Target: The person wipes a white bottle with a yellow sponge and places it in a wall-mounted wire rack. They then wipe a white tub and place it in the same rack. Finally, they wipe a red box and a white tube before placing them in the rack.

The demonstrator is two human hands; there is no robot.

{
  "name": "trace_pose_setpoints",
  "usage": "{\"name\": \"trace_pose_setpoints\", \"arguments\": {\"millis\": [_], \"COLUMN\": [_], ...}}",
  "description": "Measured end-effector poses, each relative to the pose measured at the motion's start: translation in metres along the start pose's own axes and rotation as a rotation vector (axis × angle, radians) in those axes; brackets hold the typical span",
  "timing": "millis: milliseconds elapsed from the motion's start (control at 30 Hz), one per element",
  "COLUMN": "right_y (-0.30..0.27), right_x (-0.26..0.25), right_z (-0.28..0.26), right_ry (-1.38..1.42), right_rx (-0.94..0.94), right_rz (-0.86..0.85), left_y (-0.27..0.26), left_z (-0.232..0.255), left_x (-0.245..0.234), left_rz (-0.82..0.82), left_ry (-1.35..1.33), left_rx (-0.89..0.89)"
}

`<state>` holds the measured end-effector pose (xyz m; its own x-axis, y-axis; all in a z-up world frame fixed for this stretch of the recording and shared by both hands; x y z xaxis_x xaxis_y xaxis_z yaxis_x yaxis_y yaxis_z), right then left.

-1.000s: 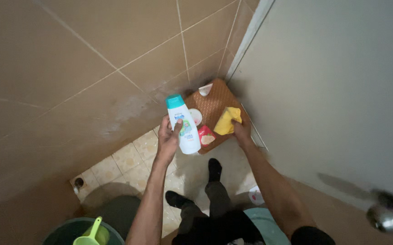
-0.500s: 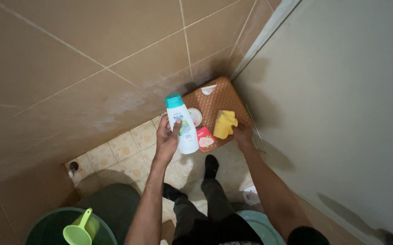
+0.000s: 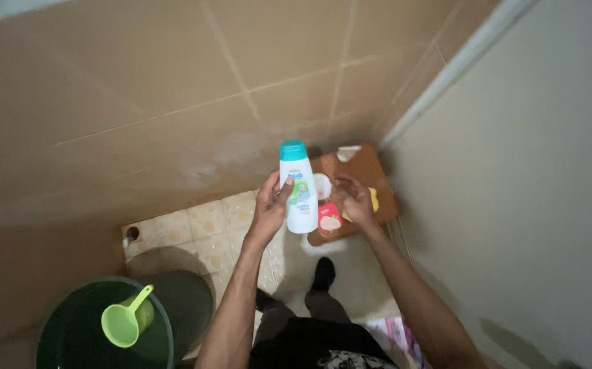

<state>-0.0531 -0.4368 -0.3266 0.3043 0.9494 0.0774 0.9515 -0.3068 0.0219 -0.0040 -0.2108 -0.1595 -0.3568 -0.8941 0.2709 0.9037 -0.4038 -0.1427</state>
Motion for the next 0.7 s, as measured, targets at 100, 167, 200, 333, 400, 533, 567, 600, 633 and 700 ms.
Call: {"name": "trace_pose_setpoints", "arguments": {"millis": [100,167,200,333,400,533,567,600,633,700], "right_y": [-0.005,-0.009,-0.013,-0.032,-0.035,-0.048,-0.049,-0.049,-0.05,-0.054], "right_x": [0.056,0.096,0.113,0.174,0.204,0.256,0.271,0.285,0.301,0.332], "right_z": [-0.084,-0.142,-0.167,-0.231,-0.244,-0.272,-0.276,-0.28,-0.283,-0.288], "right_ry": [0.019,0.063,0.086,0.01,0.115,0.039,0.03,0.019,0.041,0.083], "right_rx": [0.202,0.112,0.066,-0.088,-0.049,-0.189,-0.177,-0.167,-0.168,-0.171], "right_rz": [-0.106,-0.214,-0.268,-0.326,-0.359,-0.418,-0.415,-0.407,-0.418,-0.433], "left_y": [-0.013,-0.015,-0.018,-0.039,-0.055,-0.084,-0.092,-0.097,-0.102,-0.11], "left_z": [0.028,0.047,0.057,0.103,0.125,0.163,0.17,0.178,0.185,0.199], "left_x": [-0.009,-0.022,-0.027,-0.054,-0.071,-0.117,-0.13,-0.143,-0.156,-0.181], "left_rz": [0.025,0.033,0.035,0.064,0.083,0.125,0.136,0.14,0.145,0.148], "left_ry": [-0.068,-0.086,-0.094,-0.125,-0.105,-0.089,-0.056,-0.024,-0.027,-0.033], "left_rx": [0.055,0.15,0.198,0.295,0.342,0.369,0.375,0.382,0.4,0.436]}}
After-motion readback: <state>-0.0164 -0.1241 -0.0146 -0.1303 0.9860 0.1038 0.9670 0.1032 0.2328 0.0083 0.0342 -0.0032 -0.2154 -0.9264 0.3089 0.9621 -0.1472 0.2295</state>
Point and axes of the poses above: each hand's wrist, its own y-axis towards the middle knuckle, its own x-axis out of the palm, z = x × y, the point moved 2 cm from there along y, towards the middle knuckle, and after that the axes turned 2 degrees about -y, right-handed, at the moved point
